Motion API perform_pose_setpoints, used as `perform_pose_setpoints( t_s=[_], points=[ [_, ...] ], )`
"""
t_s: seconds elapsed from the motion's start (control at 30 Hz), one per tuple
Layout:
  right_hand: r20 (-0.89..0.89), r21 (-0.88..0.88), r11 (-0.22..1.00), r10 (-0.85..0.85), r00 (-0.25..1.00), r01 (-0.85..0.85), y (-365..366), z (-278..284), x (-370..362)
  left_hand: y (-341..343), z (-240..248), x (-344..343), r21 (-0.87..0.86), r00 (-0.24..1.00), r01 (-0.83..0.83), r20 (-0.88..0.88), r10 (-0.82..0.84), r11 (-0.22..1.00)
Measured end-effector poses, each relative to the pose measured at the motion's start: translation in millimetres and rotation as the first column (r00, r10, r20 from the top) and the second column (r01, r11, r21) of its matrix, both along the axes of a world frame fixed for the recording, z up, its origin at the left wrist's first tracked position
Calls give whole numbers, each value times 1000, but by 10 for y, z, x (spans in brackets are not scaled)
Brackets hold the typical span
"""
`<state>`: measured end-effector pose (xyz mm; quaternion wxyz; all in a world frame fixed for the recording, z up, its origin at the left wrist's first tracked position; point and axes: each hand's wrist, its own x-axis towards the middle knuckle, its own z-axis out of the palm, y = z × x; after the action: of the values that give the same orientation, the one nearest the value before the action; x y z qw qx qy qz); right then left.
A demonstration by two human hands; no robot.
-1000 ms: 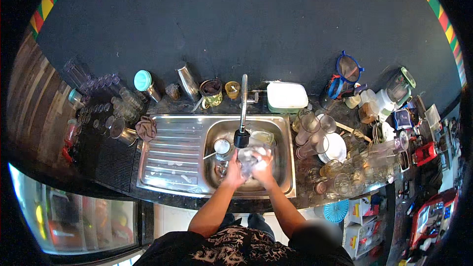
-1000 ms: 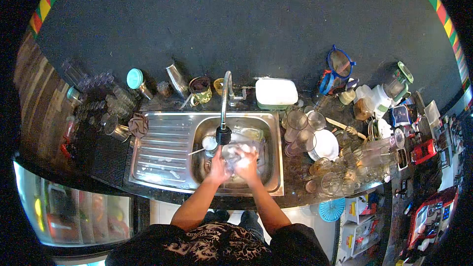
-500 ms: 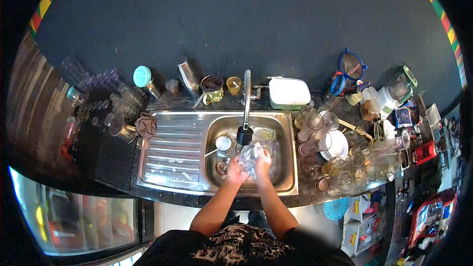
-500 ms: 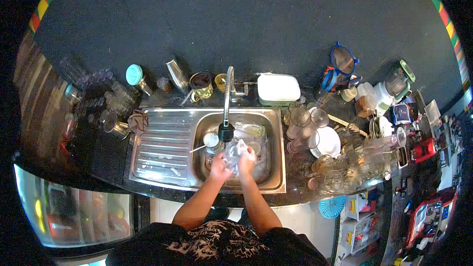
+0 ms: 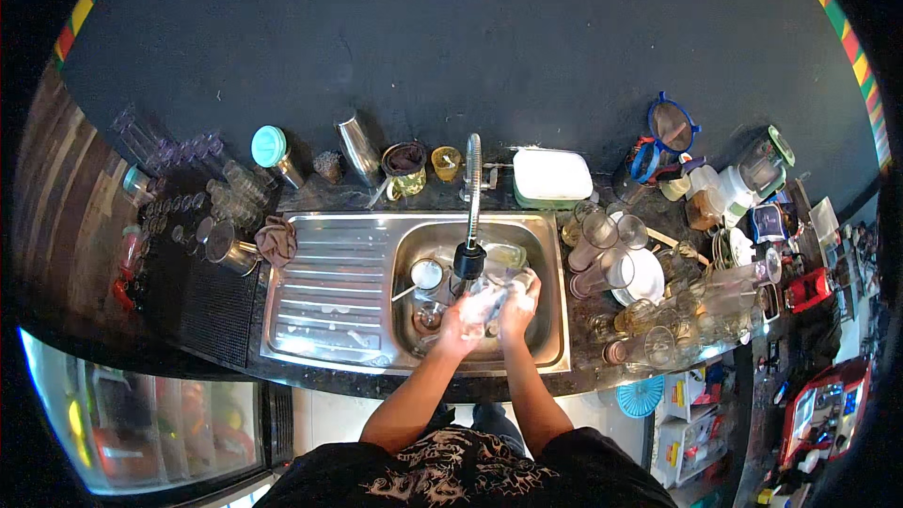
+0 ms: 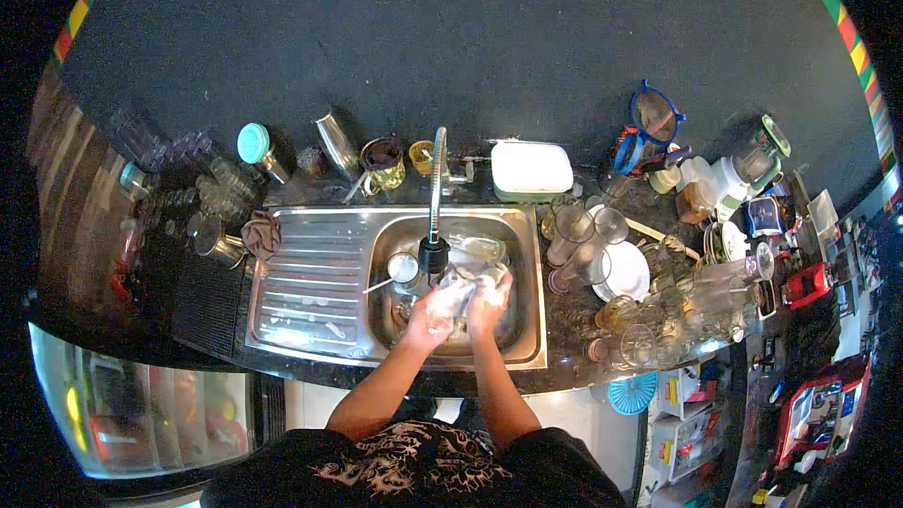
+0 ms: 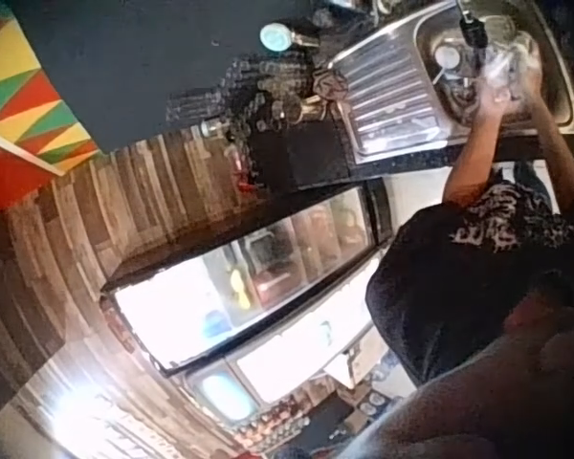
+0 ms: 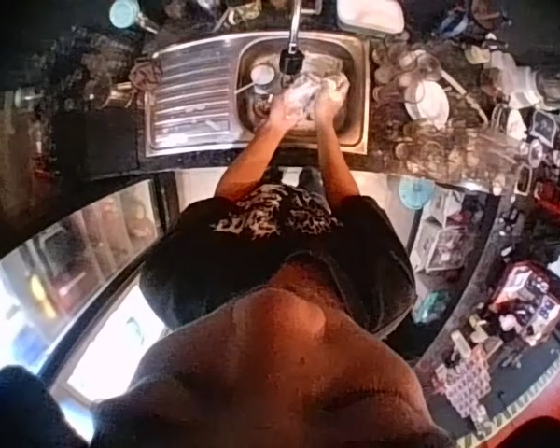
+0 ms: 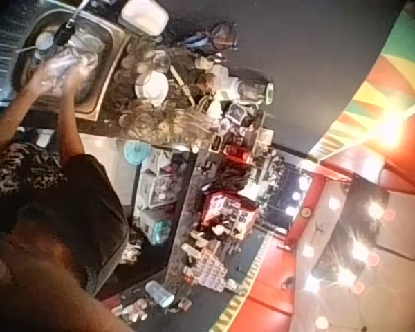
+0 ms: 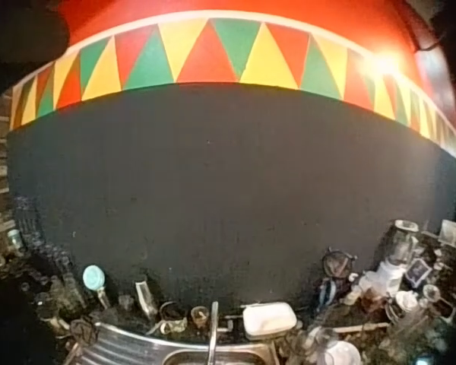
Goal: Washing and rinsing glasses in a bar sink.
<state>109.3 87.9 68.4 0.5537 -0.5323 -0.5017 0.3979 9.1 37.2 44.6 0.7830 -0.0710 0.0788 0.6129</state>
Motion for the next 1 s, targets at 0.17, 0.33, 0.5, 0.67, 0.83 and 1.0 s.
perform_pose_setpoints(
  t_s=[0.17, 0.33, 0.5, 0.67, 0.83, 1.0],
  points=[
    [-55, 133, 988, 91, 994, -83, 82, -91, -92, 35, 10, 37, -37, 919, -190, -358, 165, 981],
    [275, 306, 951, -53, 960, -35, 175, 16, -17, 33, 2, 47, -254, 643, -249, -765, -37, 934],
    [568, -170, 756, 599, 564, -632, 408, 104, 152, -131, -55, -129, 185, -29, 129, -981, 190, 974],
    [369, -186, 466, 849, 378, -865, 621, 56, 157, -125, 5, -302, 129, 78, 442, -991, 105, 888],
    [159, -276, 632, 773, 614, -725, 463, 161, 116, -135, 9, -523, 206, 603, 320, -797, -31, 925],
    [725, 114, 465, 566, 393, -878, 326, 228, 55, -220, -30, -424, 126, 558, 113, -829, 42, 986]
  ],
)
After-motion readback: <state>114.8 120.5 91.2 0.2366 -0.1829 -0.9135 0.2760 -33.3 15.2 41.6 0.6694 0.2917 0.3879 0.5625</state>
